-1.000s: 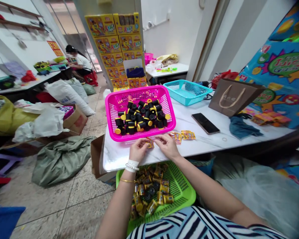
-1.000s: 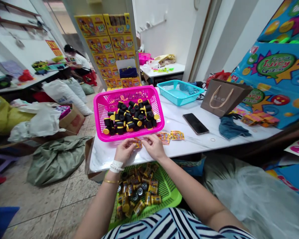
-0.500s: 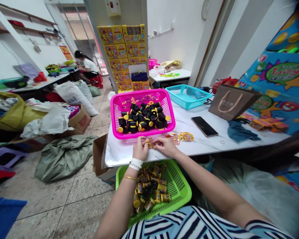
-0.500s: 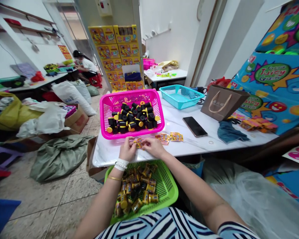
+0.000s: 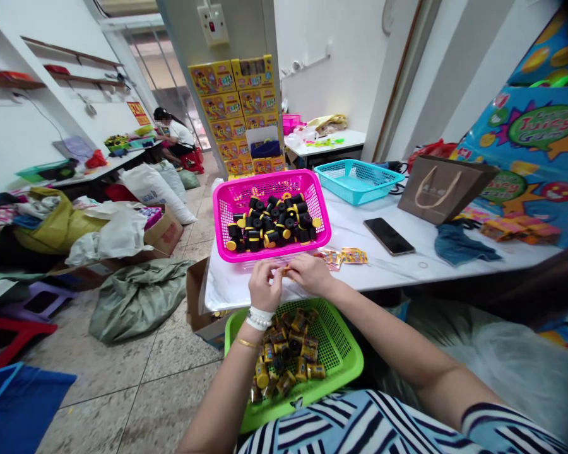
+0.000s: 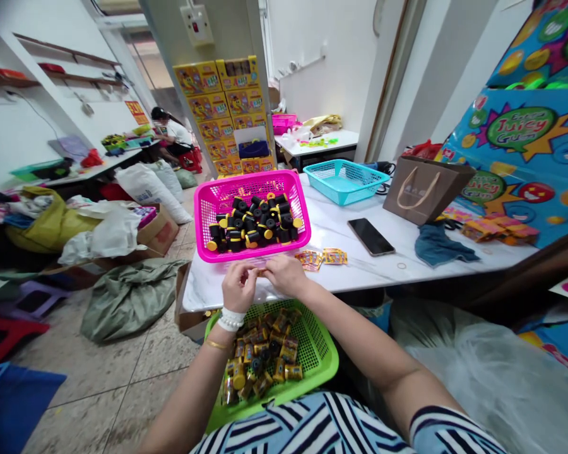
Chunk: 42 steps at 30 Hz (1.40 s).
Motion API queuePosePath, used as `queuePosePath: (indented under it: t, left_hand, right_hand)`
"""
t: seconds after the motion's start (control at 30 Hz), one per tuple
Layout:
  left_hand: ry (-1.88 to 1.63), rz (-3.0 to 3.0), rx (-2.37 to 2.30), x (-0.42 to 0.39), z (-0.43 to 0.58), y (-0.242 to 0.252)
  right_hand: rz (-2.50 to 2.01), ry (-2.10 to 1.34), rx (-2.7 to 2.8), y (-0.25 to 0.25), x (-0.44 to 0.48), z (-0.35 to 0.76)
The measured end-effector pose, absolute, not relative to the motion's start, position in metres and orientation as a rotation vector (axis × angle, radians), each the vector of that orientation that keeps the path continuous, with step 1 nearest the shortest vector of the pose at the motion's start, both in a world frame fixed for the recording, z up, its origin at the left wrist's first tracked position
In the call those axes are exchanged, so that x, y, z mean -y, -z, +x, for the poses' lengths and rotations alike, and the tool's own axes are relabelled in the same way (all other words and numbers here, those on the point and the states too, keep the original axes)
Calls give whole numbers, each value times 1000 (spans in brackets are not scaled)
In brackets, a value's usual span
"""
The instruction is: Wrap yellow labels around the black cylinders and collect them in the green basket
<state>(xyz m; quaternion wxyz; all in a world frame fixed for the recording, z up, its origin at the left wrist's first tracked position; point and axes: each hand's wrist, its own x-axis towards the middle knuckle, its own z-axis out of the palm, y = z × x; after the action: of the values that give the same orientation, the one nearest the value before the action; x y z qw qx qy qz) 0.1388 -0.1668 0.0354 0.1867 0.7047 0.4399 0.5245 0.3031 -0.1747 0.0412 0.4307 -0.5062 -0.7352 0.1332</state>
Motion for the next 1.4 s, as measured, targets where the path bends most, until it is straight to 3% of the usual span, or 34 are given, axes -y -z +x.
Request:
queuePosePath:
  t: [0.1, 0.2, 0.43, 0.67, 0.9, 1.23, 1.4]
  left_hand:
    - [-1624, 1723, -1328, 193, 132, -54]
    - [-1531, 1516, -1253, 223, 130, -65]
    - [-1515, 1492, -1226, 248, 139, -68]
    - [-1550, 1512, -1271, 249, 134, -60]
    - [-1514, 1449, -1234, 244, 125, -50]
    - [-1385, 1065, -1226, 243, 106, -29]
    - [-1421, 829, -1204, 238, 92, -22]
  right_hand:
    - [-1238, -413, 1700, -43, 183, 296]
    - [-1217, -497, 1540, -39, 196, 289]
    - [-1144, -660, 1389, -32, 226, 272]
    - [-1116, -430, 1591, -45, 241, 270]
    - [-1162, -257, 1786, -27, 240, 268]
    - [-1132, -482, 1914, -27, 241, 254]
    - [-1178, -461, 1987, -44, 196, 241]
